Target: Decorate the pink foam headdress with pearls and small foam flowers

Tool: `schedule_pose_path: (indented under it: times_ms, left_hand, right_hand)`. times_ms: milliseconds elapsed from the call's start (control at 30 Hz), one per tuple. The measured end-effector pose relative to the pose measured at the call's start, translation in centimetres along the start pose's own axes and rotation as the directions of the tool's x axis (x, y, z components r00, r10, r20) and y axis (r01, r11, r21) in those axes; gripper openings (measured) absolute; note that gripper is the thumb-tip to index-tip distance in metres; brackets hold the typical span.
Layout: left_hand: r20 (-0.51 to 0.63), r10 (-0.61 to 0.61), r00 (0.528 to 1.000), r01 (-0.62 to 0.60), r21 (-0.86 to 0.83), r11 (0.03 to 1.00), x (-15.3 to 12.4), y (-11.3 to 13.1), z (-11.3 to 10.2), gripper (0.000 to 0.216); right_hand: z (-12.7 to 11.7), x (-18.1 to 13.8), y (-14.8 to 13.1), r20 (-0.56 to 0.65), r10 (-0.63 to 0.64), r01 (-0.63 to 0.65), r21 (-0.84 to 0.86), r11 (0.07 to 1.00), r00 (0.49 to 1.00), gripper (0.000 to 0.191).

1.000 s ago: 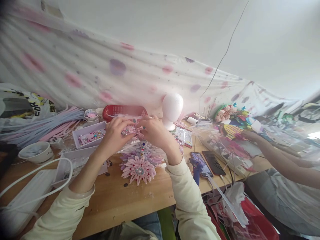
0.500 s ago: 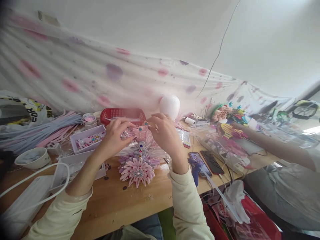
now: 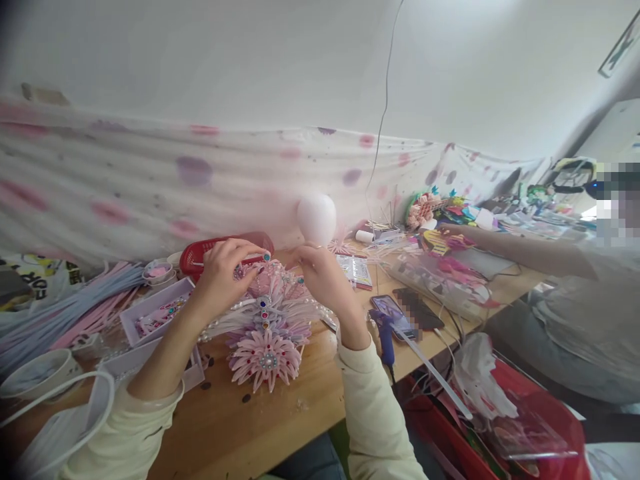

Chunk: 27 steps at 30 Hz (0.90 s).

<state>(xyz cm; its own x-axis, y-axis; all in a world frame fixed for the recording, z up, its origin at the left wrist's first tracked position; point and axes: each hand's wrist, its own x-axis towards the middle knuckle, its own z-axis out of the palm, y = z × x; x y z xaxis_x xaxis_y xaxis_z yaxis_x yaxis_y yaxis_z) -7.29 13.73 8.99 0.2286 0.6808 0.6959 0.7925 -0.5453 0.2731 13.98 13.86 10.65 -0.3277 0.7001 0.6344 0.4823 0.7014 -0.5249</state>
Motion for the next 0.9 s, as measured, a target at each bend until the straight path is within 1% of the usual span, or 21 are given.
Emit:
schedule_pose_path:
  times_ms: [67,100,133,200,267,300,400,500,600,633,700,767,833,900]
  left_hand:
    - [0.036,0.042,0.998,-0.042,0.007,0.999,0.1,0.2,0.0,0.028]
    - [0.070,0.068,0.995,-0.070,0.028,0.997,0.2,0.3,0.0,0.029]
    - [0.112,0.091,0.990,-0.098,0.060,0.993,0.3,0.5,0.1,0.030]
    - [0.187,0.116,0.976,-0.142,0.133,0.981,0.4,0.8,0.2,0.029]
    - [0.216,0.125,0.968,-0.166,0.182,0.969,0.4,1.2,0.4,0.028]
    - [0.209,0.125,0.970,-0.166,0.194,0.967,0.4,1.3,0.4,0.027]
    - [0.120,0.110,0.987,-0.133,0.199,0.971,-0.3,2.0,0.2,0.025]
    - [-0.035,0.098,0.995,-0.091,0.155,0.984,-1.5,3.1,-0.5,0.021]
    - [-0.227,0.064,0.972,-0.050,0.066,0.997,-3.3,4.7,-1.1,0.013]
    - [-0.271,0.045,0.961,-0.038,0.031,0.999,-4.1,5.3,-1.2,0.011]
    - [-0.311,0.015,0.950,-0.030,-0.044,0.999,-5.8,6.3,-1.3,0.008]
    - [-0.286,0.028,0.958,-0.069,-0.134,0.989,-7.6,7.1,-1.1,0.009]
    - [-0.191,0.082,0.978,-0.127,-0.242,0.962,-9.2,7.6,-0.7,0.011]
    - [-0.084,0.110,0.990,-0.132,-0.324,0.937,-10.6,7.8,-0.2,0.014]
  right_hand:
    - [-0.8,-0.8,0.0,-0.130,0.012,-0.009,0.023,1.000,0.991,0.030]
    - [-1.1,-1.3,-0.1,-0.172,0.021,-0.017,0.023,1.000,0.985,0.028]
    - [-1.3,-1.8,-0.2,-0.188,0.027,-0.024,0.023,0.999,0.982,0.028]
    - [-1.2,-3.1,-0.5,-0.178,0.034,-0.030,0.024,0.999,0.983,0.029]
    - [-0.6,-4.7,-0.8,-0.191,0.040,-0.037,0.022,0.999,0.981,0.030]
    - [-0.1,-5.6,-0.9,-0.220,0.045,-0.040,0.023,0.999,0.974,0.029]
    - [1.8,-8.6,-1.3,-0.349,0.078,-0.069,0.040,0.997,0.934,0.025]
    - [3.6,-11.2,-1.6,-0.439,0.123,-0.103,0.069,0.992,0.890,0.025]
    - [4.6,-13.0,-1.9,-0.446,0.148,-0.120,0.090,0.989,0.883,0.031]
    - [4.7,-13.3,-2.0,-0.444,0.155,-0.126,0.094,0.988,0.883,0.030]
    - [5.1,-13.8,-2.3,-0.448,0.173,-0.133,0.119,0.984,0.877,0.028]
    - [5.5,-14.1,-2.6,-0.450,0.201,-0.131,0.182,0.975,0.870,0.027]
    - [6.0,-14.3,-2.9,-0.422,0.245,-0.119,0.304,0.945,0.873,0.028]
    - [6.4,-14.6,-3.2,-0.366,0.301,-0.108,0.463,0.880,0.881,0.030]
